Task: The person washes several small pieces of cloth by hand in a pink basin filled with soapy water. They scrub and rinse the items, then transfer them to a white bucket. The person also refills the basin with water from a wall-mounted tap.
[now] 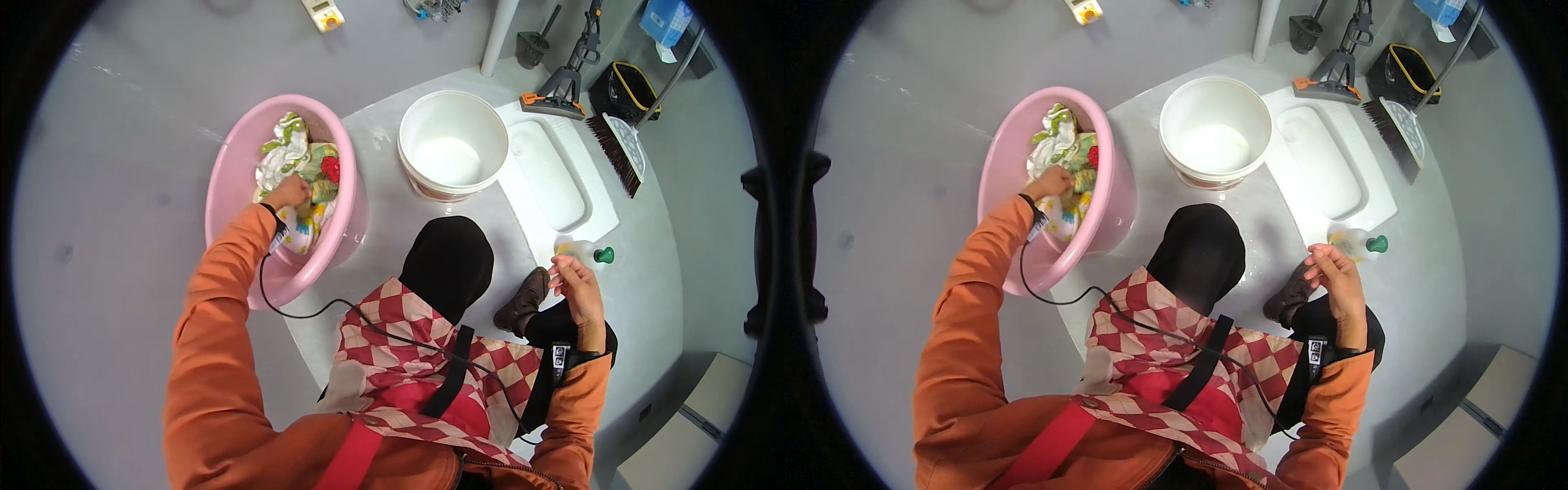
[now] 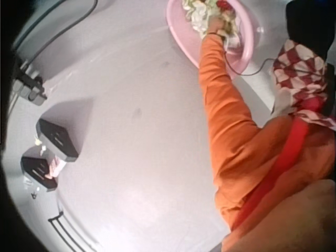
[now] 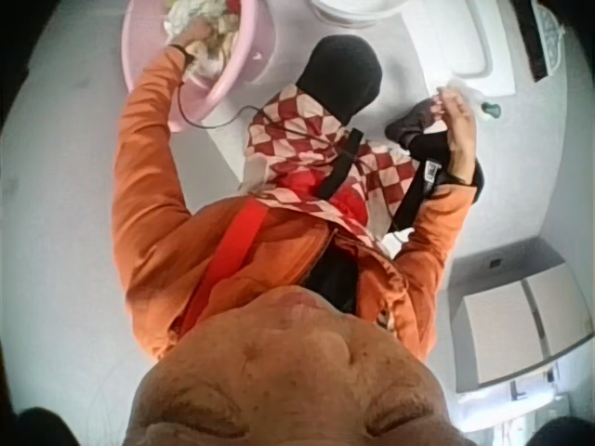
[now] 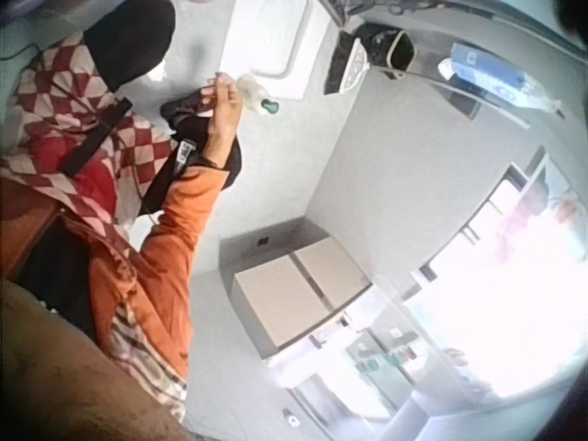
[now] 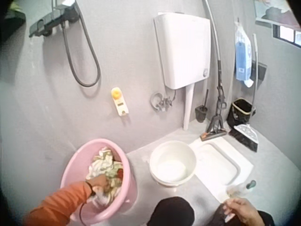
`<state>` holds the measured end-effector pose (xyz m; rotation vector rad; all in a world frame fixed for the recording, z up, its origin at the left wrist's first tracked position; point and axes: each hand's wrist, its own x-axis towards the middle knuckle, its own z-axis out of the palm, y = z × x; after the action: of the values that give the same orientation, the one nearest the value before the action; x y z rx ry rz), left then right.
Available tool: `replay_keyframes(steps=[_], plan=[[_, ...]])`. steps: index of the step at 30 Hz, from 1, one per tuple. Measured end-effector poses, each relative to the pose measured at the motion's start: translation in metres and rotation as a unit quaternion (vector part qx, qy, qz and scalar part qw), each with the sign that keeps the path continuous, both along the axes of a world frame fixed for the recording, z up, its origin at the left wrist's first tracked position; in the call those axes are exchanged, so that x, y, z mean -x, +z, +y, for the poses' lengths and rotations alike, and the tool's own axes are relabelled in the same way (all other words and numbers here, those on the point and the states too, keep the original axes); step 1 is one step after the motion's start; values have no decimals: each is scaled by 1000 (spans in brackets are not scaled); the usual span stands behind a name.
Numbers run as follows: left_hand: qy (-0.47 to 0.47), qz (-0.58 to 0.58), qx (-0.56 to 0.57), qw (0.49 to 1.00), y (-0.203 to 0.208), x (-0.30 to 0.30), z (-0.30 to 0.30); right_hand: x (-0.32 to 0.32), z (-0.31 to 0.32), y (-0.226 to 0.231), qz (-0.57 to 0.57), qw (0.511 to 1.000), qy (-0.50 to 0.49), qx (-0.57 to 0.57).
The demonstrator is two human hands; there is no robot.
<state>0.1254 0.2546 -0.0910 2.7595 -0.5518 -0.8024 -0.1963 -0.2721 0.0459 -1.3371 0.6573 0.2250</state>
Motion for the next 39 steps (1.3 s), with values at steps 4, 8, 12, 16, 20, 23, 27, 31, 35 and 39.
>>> replay_keyframes(steps=[4, 8, 12, 16, 20, 23, 27, 31, 35, 39], plan=[[255, 69, 152, 952, 80, -12, 35, -6, 2, -1, -21, 1000, 12, -4], [355, 7, 261, 897, 149, 1, 71, -15, 5, -2, -30, 999, 35, -6], [411, -92, 376, 825, 190, 5, 92, -19, 4, -5, -27, 999, 41, -4], [374, -158, 429, 807, 225, -4, 100, -17, -1, -9, -32, 999, 33, 2], [361, -212, 461, 782, 270, -19, 107, -17, -4, -12, -35, 999, 39, -3], [362, -255, 488, 752, 311, -23, 117, -19, -4, -12, -28, 999, 45, -1], [349, -287, 514, 730, 368, -19, 129, -23, -1, -10, -29, 998, 51, -1], [357, -296, 518, 719, 379, -8, 134, -28, 0, -11, -29, 998, 53, 14], [382, -229, 487, 751, 306, -8, 127, -32, 3, -15, -23, 999, 48, 10], [414, -7, 352, 839, 190, 4, 101, -33, 14, -18, -39, 997, 62, 2]])
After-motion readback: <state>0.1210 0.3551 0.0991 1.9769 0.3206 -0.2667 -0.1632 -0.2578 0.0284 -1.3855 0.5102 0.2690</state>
